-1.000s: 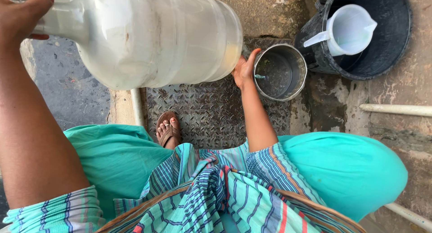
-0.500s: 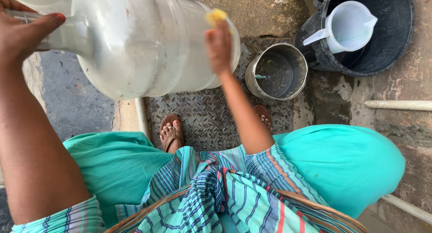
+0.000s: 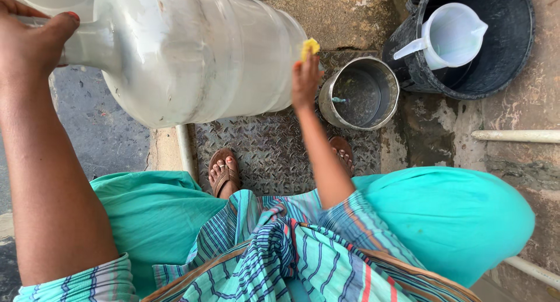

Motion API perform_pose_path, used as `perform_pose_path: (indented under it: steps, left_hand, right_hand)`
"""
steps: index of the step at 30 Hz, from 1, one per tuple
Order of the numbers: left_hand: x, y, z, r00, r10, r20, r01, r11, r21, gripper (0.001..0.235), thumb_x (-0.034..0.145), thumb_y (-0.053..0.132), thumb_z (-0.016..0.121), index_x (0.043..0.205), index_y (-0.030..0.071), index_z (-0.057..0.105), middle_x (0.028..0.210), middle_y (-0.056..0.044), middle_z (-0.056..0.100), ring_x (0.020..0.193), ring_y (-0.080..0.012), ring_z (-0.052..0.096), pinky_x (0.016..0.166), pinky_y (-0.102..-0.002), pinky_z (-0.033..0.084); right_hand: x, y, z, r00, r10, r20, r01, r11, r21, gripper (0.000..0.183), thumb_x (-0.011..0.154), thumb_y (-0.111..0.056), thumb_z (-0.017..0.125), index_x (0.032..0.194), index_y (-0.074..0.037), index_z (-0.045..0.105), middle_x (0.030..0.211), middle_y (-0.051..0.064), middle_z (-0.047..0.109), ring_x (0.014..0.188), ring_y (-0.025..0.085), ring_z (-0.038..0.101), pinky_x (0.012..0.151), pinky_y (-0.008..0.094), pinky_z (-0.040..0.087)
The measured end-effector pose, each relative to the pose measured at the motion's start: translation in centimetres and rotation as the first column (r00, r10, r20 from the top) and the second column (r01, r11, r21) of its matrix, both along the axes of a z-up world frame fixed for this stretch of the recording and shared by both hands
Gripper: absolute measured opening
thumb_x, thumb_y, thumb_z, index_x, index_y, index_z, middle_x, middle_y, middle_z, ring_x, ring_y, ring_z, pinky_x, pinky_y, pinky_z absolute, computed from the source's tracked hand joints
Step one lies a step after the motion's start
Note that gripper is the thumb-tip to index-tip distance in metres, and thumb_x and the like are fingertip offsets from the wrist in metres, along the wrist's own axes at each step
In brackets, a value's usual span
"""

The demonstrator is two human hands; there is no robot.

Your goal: The person cleans a large plastic water jug by scrubbing the inside of the neck with a toothbrush and then wiping the exterior surface with a yellow sponge.

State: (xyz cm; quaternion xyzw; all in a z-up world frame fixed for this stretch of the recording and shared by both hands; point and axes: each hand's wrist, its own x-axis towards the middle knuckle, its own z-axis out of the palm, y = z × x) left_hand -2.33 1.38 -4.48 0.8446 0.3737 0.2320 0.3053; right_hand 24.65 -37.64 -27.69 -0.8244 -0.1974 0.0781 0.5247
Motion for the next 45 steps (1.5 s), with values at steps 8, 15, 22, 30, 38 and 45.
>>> perform_pose_path:
  steps: [8,15,22,30,38,45]
  left_hand:
    - [2.3,-2.0,1.6,0.999,0.047,-0.013,-0.045,0.995,0.087,0.031,0.087,0.016,0.081,0.104,0.003,0.059,0.098,-0.016,0.074,0.079,-0.0193,0.077,0.060,-0.031,0.063]
    - [3.6,-3.7,2.9,0.996,0.072,-0.049,-0.064,0.987,0.149,0.029,0.087,0.019,0.081,0.103,0.005,0.063,0.091,-0.017,0.074,0.074,-0.0214,0.077,0.056,-0.033,0.063]
    - [4.1,-2.9,2.4,0.999,-0.007,-0.038,0.023,0.898,0.439,0.030,0.082,0.021,0.084,0.102,0.002,0.072,0.089,-0.019,0.076,0.071,-0.0225,0.076,0.059,-0.035,0.063]
    - [5.0,-4.8,5.2,0.973,0.170,-0.155,-0.122,0.952,0.279,0.040,0.088,0.040,0.083,0.098,0.002,0.075,0.077,-0.016,0.073,0.066,-0.0249,0.076,0.049,-0.033,0.061]
    - [3.4,-6.2,8.6,0.961,0.038,-0.273,-0.027,0.999,0.045,0.070,0.084,0.044,0.092,0.124,-0.004,0.061,0.090,-0.021,0.071,0.064,-0.0261,0.072,0.051,-0.036,0.061]
    - [3.7,-6.3,6.3,0.973,0.044,-0.225,0.029,0.950,0.312,0.064,0.085,0.043,0.095,0.118,-0.005,0.068,0.094,-0.025,0.073,0.079,-0.0348,0.075,0.064,-0.042,0.061]
  right_hand:
    - [-6.2,5.4,6.7,0.961,0.093,0.260,-0.156,0.959,0.236,0.072,0.118,-0.058,0.025,0.168,-0.007,0.012,0.177,0.012,0.013,0.168,0.027,0.008,0.141,0.045,0.006]
    - [-14.8,6.0,13.1,0.827,0.284,0.484,-0.395,0.908,0.142,0.099,0.097,-0.083,0.008,0.170,-0.017,0.012,0.176,0.004,0.010,0.165,0.021,0.004,0.135,0.046,-0.001]
    - [-2.5,-0.8,-2.8,0.991,-0.136,0.017,0.129,0.970,0.205,0.093,0.106,-0.074,0.011,0.165,-0.002,0.022,0.172,0.018,0.023,0.162,0.034,0.021,0.135,0.054,0.013]
    - [3.7,-4.6,-6.9,0.544,0.147,-0.826,0.316,0.876,0.364,0.128,0.074,-0.097,0.014,0.152,0.001,0.042,0.151,0.026,0.051,0.142,0.039,0.046,0.114,0.061,0.031]
    - [0.9,0.2,2.6,0.968,-0.010,-0.250,0.056,0.983,0.177,0.093,0.103,-0.076,0.026,0.140,0.005,0.054,0.126,0.031,0.052,0.118,0.039,0.051,0.109,0.050,0.041]
    - [-10.4,5.3,13.5,0.797,0.372,0.477,-0.480,0.868,0.125,0.085,0.104,-0.077,0.013,0.167,-0.020,0.012,0.173,0.000,0.012,0.163,0.017,0.005,0.138,0.047,-0.002]
